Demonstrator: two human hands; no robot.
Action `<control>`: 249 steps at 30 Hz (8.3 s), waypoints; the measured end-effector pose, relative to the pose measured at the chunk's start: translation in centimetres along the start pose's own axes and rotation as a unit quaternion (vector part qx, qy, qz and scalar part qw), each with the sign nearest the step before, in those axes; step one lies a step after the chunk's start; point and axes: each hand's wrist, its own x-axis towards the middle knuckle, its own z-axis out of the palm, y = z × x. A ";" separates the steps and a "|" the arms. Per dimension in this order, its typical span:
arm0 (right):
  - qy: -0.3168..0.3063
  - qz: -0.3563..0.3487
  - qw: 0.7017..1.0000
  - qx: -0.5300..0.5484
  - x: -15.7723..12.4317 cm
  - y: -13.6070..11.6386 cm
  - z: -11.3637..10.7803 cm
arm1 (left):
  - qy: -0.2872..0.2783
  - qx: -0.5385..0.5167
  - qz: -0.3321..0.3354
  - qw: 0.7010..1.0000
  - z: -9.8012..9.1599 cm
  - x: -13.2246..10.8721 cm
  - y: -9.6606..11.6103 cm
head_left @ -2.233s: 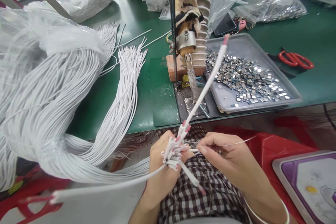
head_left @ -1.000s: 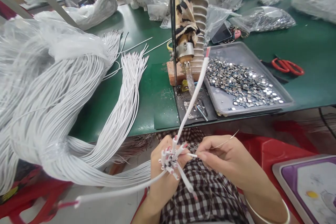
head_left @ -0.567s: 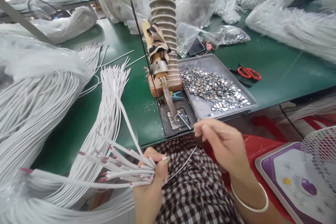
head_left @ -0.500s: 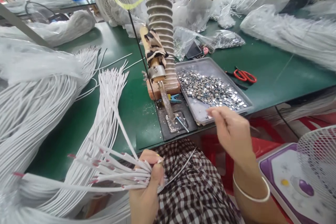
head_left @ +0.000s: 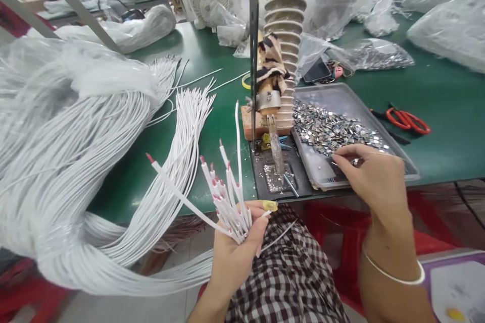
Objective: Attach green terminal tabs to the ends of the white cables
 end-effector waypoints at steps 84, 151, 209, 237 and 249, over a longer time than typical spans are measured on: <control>0.040 -0.232 0.934 0.268 -8.2 -6.1 0.6 | -0.039 0.130 0.044 0.990 1.2 3.4 3.4; -0.166 -0.114 0.880 0.431 -12.2 -9.4 -0.4 | -0.134 0.074 0.071 0.986 -2.8 -2.3 0.9; -0.123 -0.112 0.941 0.294 -6.9 -7.3 0.7 | -0.104 0.091 0.031 0.990 0.3 2.0 1.6; 0.059 -0.268 0.941 0.196 -7.8 -7.5 0.2 | -0.057 0.082 0.023 0.995 1.4 3.6 4.2; 0.064 -0.251 0.942 0.211 -7.5 -7.7 0.6 | -0.069 0.062 -0.077 0.993 1.2 4.7 4.9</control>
